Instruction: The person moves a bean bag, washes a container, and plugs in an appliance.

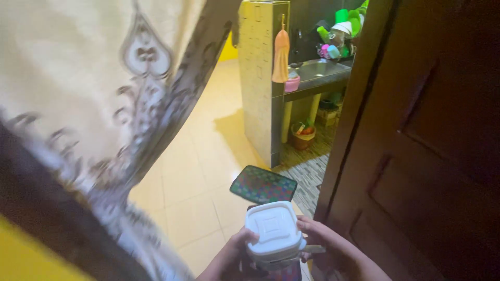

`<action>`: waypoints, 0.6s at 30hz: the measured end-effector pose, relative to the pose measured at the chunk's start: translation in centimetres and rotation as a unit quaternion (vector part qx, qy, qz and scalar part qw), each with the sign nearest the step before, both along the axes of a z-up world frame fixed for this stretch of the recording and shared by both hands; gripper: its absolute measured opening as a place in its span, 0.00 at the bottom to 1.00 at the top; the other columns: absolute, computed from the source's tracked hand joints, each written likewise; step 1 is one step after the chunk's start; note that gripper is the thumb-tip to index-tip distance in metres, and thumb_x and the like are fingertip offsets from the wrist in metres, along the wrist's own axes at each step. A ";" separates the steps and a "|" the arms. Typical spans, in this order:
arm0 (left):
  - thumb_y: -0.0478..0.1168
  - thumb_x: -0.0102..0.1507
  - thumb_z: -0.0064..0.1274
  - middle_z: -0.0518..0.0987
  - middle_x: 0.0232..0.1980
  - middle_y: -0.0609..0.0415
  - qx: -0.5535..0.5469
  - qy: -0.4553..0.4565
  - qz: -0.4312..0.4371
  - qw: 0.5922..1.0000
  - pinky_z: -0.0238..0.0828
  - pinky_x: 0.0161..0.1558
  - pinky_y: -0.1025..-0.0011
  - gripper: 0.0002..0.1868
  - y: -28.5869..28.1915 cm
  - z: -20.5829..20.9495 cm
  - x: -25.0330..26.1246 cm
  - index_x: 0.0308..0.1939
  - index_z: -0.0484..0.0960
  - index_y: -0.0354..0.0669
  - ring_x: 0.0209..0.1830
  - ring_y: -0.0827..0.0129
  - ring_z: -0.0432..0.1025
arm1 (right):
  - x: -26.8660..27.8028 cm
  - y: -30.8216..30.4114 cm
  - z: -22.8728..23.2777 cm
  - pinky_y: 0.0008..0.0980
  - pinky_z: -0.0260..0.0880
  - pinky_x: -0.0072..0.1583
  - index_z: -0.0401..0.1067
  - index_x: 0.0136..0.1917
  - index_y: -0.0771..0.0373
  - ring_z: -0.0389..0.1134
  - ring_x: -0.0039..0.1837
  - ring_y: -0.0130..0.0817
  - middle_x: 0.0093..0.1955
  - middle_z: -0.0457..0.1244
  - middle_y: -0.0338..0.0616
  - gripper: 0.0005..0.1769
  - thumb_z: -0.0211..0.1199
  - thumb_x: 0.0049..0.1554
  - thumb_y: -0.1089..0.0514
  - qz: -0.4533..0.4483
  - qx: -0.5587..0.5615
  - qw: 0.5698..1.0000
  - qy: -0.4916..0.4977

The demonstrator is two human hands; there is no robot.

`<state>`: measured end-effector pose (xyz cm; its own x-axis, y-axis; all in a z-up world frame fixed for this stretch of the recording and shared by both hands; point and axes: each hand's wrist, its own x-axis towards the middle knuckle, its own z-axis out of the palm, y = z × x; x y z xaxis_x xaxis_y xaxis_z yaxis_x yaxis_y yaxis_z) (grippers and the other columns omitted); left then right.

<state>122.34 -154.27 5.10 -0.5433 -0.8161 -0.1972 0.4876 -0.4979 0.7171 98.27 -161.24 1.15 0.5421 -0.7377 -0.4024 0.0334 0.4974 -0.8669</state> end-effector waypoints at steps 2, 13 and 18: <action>0.48 0.49 0.48 0.76 0.69 0.48 0.055 0.017 -0.018 0.998 0.62 0.65 0.53 0.46 -8.0 -4.4 0.6 0.75 0.66 0.51 0.66 0.56 0.71 | 1.0 -2.8 2.6 0.29 0.60 0.46 0.71 0.70 0.52 0.65 0.52 0.27 0.59 0.70 0.35 0.36 0.63 0.51 0.37 -0.047 0.010 0.998 -0.031; 0.40 0.49 0.49 0.70 0.74 0.38 -0.066 0.112 0.056 0.990 0.58 0.76 0.59 0.48 -42.1 -16.8 7.8 0.75 0.58 0.33 0.74 0.50 0.67 | 5.3 -40.4 -4.5 0.31 0.65 0.54 0.65 0.73 0.55 0.67 0.57 0.26 0.60 0.67 0.35 0.35 0.62 0.56 0.40 0.107 -0.013 0.994 0.016; 0.43 0.49 0.49 0.75 0.70 0.44 0.009 0.005 0.120 0.993 0.65 0.70 0.51 0.46 -52.8 -13.1 9.8 0.74 0.63 0.43 0.71 0.51 0.70 | 8.4 -51.3 -1.8 0.32 0.64 0.49 0.63 0.74 0.54 0.65 0.54 0.29 0.60 0.65 0.38 0.37 0.62 0.55 0.40 0.073 -0.009 0.997 0.009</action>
<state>132.17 -207.02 -8.01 -0.3349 -0.9187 -0.2094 0.6009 -0.3794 0.7036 106.63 -212.56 -0.70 0.6371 -0.6588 -0.4002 -0.0545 0.4793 -0.8759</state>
